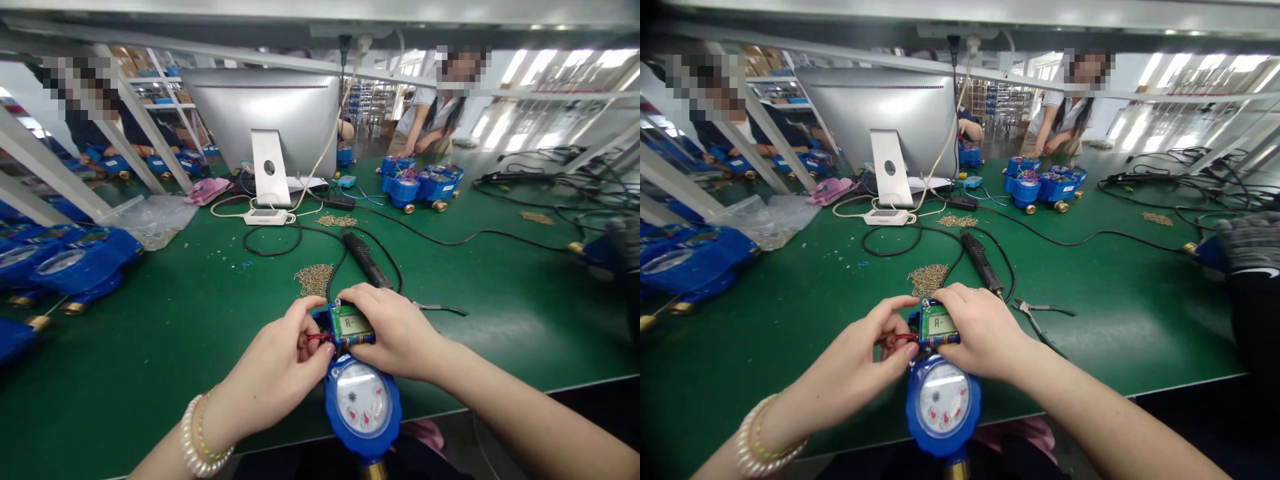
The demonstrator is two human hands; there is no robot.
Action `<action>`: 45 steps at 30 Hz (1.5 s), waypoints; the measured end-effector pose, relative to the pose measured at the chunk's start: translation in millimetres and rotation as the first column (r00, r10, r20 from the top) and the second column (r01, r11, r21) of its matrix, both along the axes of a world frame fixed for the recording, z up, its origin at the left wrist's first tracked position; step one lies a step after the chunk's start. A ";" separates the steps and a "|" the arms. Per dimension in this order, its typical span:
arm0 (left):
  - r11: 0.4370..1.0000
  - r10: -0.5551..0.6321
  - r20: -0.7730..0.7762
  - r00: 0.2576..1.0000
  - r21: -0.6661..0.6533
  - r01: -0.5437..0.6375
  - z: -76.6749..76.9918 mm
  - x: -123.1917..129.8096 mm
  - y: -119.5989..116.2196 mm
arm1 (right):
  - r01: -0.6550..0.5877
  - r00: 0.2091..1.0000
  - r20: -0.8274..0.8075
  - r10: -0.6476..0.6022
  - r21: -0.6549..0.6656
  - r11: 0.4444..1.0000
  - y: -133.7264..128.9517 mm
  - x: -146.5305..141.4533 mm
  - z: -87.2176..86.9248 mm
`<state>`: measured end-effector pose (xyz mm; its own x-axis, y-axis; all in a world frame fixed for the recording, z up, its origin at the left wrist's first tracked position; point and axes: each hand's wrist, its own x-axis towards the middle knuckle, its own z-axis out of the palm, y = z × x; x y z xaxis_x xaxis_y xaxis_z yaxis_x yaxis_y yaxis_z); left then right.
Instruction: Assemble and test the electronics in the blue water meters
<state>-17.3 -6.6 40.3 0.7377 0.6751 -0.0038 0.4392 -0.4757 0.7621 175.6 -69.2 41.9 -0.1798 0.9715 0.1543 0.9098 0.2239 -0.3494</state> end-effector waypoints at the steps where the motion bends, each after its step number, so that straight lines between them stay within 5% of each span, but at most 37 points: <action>1: 0.998 0.017 -0.026 1.000 0.053 -0.015 -0.8 2.1 -1.8 | 0.000 1.000 0.002 0.000 0.000 1.000 0.1 0.1 0.2; 6: 0.948 0.132 -0.082 0.988 0.301 -0.102 -7.5 12.3 -8.4 | -0.005 1.000 -0.015 0.005 -0.008 1.000 0.0 0.4 -0.6; 15: 0.879 -0.011 -0.022 1.000 0.476 0.020 -15.7 12.8 3.6 | -0.011 1.000 0.010 0.011 0.024 1.000 0.8 3.4 -2.0; 31: 0.863 -0.048 0.190 0.981 0.502 -0.055 -28.2 14.7 12.3 | 0.062 0.990 -0.132 -0.058 0.031 0.998 -5.3 -7.4 0.7; 36: 0.873 -0.057 0.208 0.976 0.485 -0.053 -30.1 14.5 13.6 | -0.066 0.973 -0.223 0.051 -0.061 0.996 -15.3 8.0 9.1; 40: 0.886 -0.063 0.215 0.975 0.461 -0.044 -30.9 14.3 13.8 | -0.070 0.956 -0.291 0.023 -0.151 0.986 -21.9 26.8 14.1; 45: 0.891 -0.056 0.186 0.981 0.454 -0.035 -28.7 12.3 12.4 | -0.111 0.957 -0.276 0.092 -0.054 0.992 -16.6 27.4 10.6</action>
<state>-5.0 5.8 11.6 0.7007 0.5617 0.4399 0.3022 -0.7922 0.5301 203.0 -85.8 52.5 -0.2382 0.9603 0.1451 0.7516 0.2768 -0.5987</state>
